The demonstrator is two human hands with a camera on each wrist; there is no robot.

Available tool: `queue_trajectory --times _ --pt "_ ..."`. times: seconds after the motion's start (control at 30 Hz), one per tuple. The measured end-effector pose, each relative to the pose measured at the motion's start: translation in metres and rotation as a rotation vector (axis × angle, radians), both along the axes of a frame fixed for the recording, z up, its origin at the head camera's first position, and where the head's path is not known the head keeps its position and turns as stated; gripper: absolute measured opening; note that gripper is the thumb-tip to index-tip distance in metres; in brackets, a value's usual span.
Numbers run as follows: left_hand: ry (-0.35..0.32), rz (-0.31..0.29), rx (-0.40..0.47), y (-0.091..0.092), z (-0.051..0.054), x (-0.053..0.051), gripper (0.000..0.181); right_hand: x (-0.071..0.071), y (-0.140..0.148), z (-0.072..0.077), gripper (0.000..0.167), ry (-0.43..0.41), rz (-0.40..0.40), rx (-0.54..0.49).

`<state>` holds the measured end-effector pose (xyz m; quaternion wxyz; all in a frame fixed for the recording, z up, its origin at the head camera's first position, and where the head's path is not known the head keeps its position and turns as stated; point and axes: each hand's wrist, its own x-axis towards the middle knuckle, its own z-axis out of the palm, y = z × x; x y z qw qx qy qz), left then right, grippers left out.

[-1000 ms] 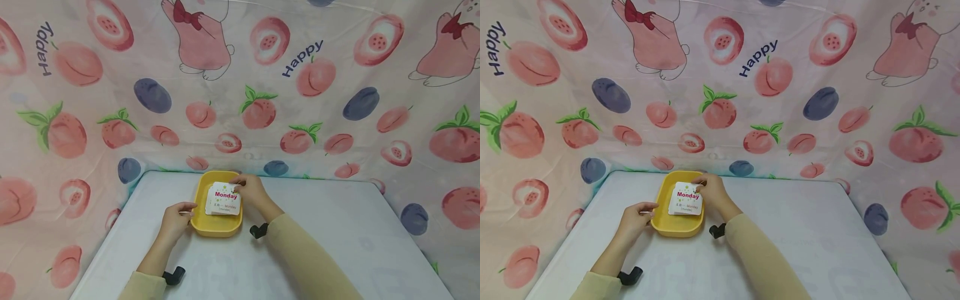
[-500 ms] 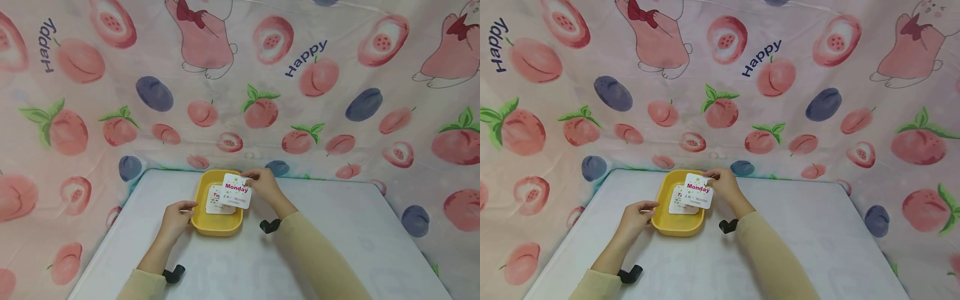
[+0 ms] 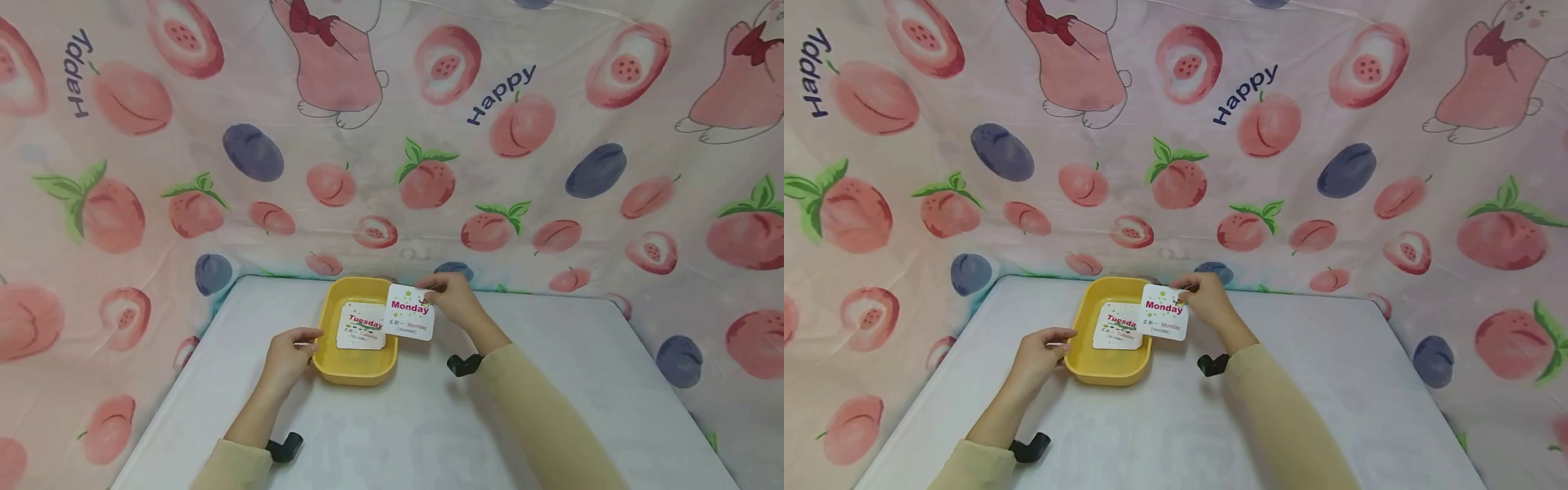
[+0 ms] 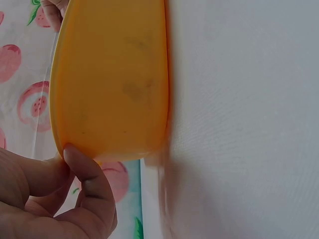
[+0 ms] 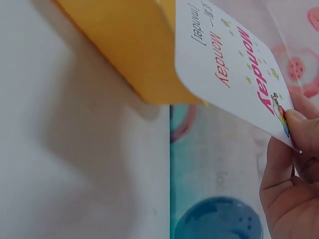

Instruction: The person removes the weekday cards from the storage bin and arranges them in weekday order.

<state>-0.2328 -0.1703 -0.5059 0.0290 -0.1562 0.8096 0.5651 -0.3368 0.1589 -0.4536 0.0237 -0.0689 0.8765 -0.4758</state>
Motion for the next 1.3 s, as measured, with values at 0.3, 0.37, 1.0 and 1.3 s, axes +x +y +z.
queue_trajectory --times 0.3,0.37,1.0,1.3 --pt "0.002 0.006 0.002 -0.001 -0.002 -0.002 0.03 -0.003 0.021 -0.006 0.025 -0.044 0.013 0.017" --pt "0.002 0.007 0.005 -0.001 -0.002 -0.002 0.03 -0.004 0.026 -0.007 0.025 -0.044 0.019 0.024" --pt "-0.004 0.015 0.009 0.001 -0.002 -0.001 0.03 -0.012 0.035 -0.049 0.023 -0.115 0.02 0.046" --pt "0.006 0.013 0.011 0.0 -0.002 0.0 0.031 -0.018 0.031 -0.065 0.026 -0.138 -0.015 0.131"
